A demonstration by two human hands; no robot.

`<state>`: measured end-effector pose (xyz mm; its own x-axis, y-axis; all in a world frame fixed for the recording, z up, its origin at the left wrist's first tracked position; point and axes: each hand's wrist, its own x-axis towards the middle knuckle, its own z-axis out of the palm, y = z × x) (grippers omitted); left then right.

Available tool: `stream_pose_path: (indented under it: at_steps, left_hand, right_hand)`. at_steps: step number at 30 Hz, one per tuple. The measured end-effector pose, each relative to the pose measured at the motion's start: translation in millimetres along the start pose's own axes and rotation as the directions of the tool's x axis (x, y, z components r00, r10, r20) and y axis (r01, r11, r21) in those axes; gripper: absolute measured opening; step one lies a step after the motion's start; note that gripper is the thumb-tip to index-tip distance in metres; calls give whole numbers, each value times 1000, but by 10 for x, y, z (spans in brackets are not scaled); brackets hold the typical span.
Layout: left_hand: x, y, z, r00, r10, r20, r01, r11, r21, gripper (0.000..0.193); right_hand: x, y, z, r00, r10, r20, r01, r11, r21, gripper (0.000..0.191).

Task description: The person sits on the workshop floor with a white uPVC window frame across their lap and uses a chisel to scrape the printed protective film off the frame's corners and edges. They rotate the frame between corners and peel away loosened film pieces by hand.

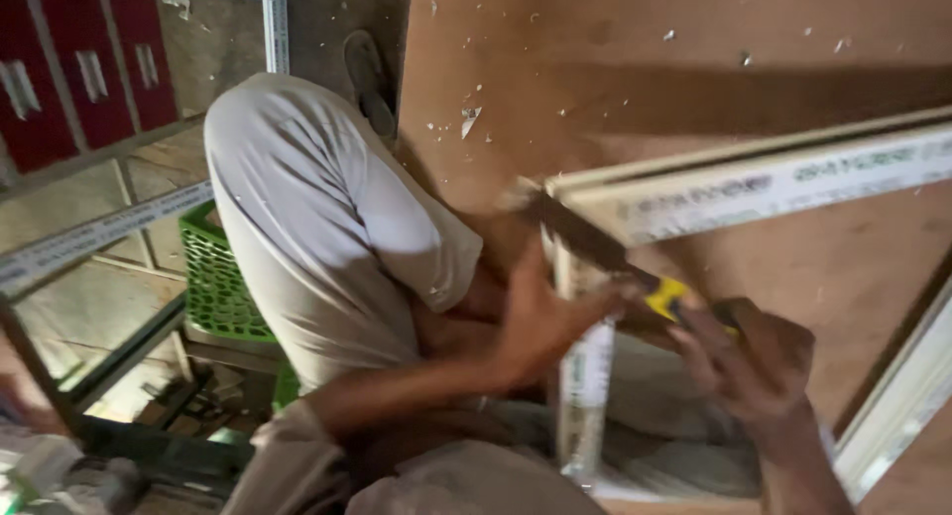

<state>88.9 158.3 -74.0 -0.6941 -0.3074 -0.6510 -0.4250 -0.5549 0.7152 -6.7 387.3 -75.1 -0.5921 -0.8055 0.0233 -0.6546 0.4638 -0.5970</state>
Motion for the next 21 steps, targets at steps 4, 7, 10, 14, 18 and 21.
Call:
stream_pose_path:
  at_steps: [4, 7, 10, 14, 18, 21]
  left_hand:
    - [-130, -74, 76, 974, -52, 222, 51, 999, 10, 69]
    - [-106, -136, 52, 967, -97, 234, 123, 988, -98, 64]
    - [-59, -177, 15, 985, -9, 171, 8, 1000, 11, 60]
    - [-14, -204, 3, 989, -25, 144, 28, 999, -18, 60]
    - [25, -186, -6, 987, -36, 157, 50, 995, -86, 61]
    - [38, -147, 1, 986, -60, 154, 74, 993, -87, 61]
  right_hand:
    - [-163, 140, -41, 986, 57, -159, -64, 997, -36, 34]
    - [-457, 397, -162, 911, 223, -347, -195, 974, 114, 27]
    - [-675, 658, -282, 931, 128, -340, -102, 990, 94, 26]
    - [-736, 757, -415, 979, -161, -124, 156, 986, -50, 18]
    - [-549, 628, -448, 978, -192, -83, 185, 979, -91, 27]
    - [-413, 515, -495, 960, -270, -69, 263, 960, -99, 30]
